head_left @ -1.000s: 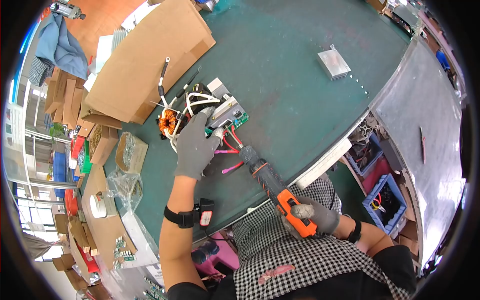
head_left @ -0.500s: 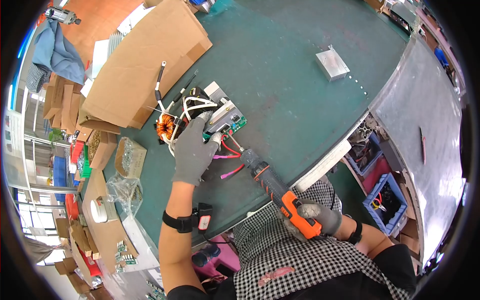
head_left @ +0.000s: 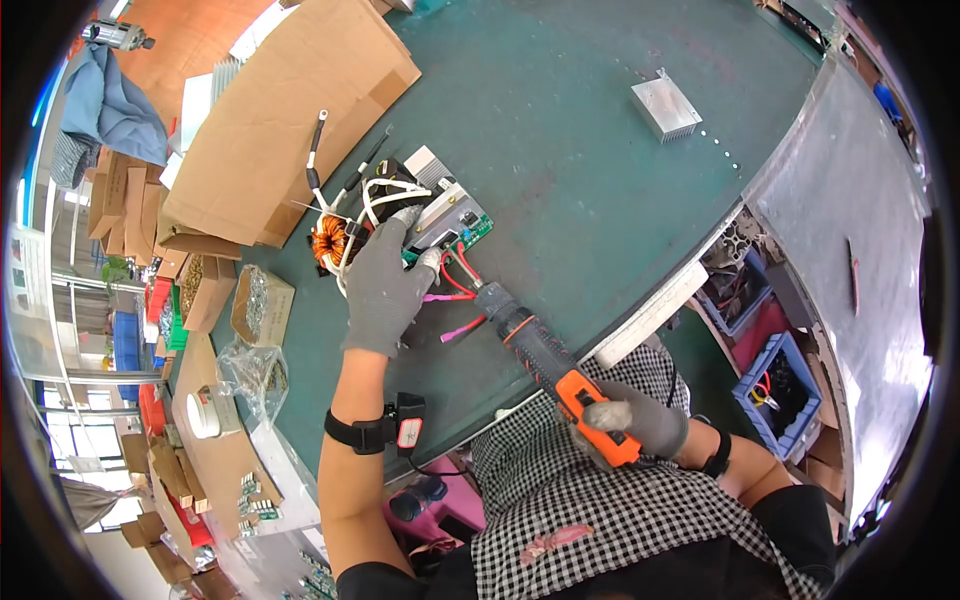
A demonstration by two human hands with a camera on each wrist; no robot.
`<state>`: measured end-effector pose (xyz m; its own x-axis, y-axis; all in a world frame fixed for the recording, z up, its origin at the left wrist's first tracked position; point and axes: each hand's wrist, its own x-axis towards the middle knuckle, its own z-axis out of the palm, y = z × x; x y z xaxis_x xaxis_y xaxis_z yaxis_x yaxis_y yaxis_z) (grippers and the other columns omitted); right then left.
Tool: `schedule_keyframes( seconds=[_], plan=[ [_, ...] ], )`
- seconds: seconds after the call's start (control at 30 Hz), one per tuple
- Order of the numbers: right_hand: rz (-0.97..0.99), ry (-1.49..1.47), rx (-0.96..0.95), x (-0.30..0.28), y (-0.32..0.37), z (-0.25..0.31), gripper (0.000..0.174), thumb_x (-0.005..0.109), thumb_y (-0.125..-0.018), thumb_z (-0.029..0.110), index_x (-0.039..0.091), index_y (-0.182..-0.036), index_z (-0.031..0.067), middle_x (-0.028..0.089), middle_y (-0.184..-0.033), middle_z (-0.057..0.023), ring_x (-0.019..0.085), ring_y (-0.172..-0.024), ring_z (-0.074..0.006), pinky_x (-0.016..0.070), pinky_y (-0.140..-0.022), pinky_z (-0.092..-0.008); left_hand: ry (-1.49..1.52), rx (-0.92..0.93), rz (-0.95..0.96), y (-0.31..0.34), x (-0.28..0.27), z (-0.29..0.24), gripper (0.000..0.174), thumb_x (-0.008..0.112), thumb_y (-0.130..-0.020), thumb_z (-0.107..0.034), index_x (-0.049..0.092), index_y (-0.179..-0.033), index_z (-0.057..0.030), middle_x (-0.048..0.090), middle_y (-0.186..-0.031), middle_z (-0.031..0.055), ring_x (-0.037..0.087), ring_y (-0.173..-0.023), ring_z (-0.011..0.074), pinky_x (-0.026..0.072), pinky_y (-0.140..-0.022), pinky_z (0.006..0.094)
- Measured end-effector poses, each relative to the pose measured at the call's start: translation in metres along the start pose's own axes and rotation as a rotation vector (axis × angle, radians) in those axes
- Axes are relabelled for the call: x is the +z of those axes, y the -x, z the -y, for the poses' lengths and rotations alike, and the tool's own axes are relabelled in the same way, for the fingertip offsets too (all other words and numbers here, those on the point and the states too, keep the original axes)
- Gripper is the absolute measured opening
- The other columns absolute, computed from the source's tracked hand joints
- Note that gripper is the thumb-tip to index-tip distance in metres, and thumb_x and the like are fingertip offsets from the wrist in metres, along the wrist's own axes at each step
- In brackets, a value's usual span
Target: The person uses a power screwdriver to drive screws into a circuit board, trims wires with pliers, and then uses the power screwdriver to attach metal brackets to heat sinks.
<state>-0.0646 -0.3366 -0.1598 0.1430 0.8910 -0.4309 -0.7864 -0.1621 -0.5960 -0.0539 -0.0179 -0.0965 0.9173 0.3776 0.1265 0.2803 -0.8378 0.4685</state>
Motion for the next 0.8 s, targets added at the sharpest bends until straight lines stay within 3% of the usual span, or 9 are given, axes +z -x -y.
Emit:
schedule_keyframes(
  seconds=[0.07, 0.17, 0.37, 0.5, 0.8],
  plan=[
    [-0.055, 0.164, -0.035, 0.005, -0.001, 0.002, 0.061, 0.067, -0.085, 0.049, 0.050, -0.114, -0.0020, 0.061, -0.087, -0.0065, 0.060, -0.070, -0.0134, 0.0530, -0.060, -0.0281, 0.000, 0.010, -0.017, 0.000, 0.001, 0.001, 0.048, 0.070, -0.079, -0.014, 0.058, -0.124, -0.0037, 0.066, -0.115, 0.0144, 0.065, -0.105, 0.0276, 0.0496, -0.090, 0.0359],
    [0.002, 0.003, -0.029, 0.006, 0.002, 0.008, 0.053, 0.066, -0.088, 0.042, 0.050, -0.115, -0.0006, 0.062, -0.087, -0.0070, 0.061, -0.071, -0.0144, 0.0539, -0.059, -0.0282, -0.006, 0.012, -0.015, -0.001, 0.002, 0.002, 0.048, 0.070, -0.079, -0.014, 0.058, -0.124, -0.0038, 0.066, -0.115, 0.0145, 0.065, -0.104, 0.0279, 0.0499, -0.089, 0.0361],
    [0.273, -0.530, 0.008, -0.016, -0.010, -0.022, 0.053, 0.066, -0.088, 0.043, 0.050, -0.119, 0.0021, 0.063, -0.086, -0.0099, 0.064, -0.069, -0.0168, 0.0554, -0.054, -0.0281, 0.009, 0.032, -0.019, -0.001, 0.003, 0.005, 0.048, 0.071, -0.078, -0.015, 0.058, -0.124, -0.0043, 0.066, -0.115, 0.0152, 0.065, -0.104, 0.0288, 0.0502, -0.089, 0.0362],
    [0.290, -0.559, 0.025, -0.017, -0.014, -0.029, 0.053, 0.064, -0.089, 0.043, 0.050, -0.120, 0.0030, 0.063, -0.086, -0.0116, 0.062, -0.059, -0.0175, 0.0548, -0.048, -0.0285, -0.019, 0.053, -0.029, -0.001, 0.004, 0.006, 0.048, 0.071, -0.078, -0.015, 0.058, -0.123, -0.0031, 0.065, -0.115, 0.0162, 0.065, -0.104, 0.0295, 0.0500, -0.089, 0.0366],
    [0.237, -0.470, -0.021, -0.009, -0.022, -0.036, 0.053, 0.060, -0.090, 0.048, 0.049, -0.118, 0.0034, 0.062, -0.083, -0.0105, 0.062, -0.062, -0.0165, 0.0533, -0.047, -0.0284, -0.017, 0.093, -0.011, -0.002, 0.002, 0.008, 0.047, 0.068, -0.081, -0.010, 0.056, -0.125, 0.0021, 0.066, -0.111, 0.0197, 0.064, -0.101, 0.0303, 0.0489, -0.088, 0.0365]
  ],
)
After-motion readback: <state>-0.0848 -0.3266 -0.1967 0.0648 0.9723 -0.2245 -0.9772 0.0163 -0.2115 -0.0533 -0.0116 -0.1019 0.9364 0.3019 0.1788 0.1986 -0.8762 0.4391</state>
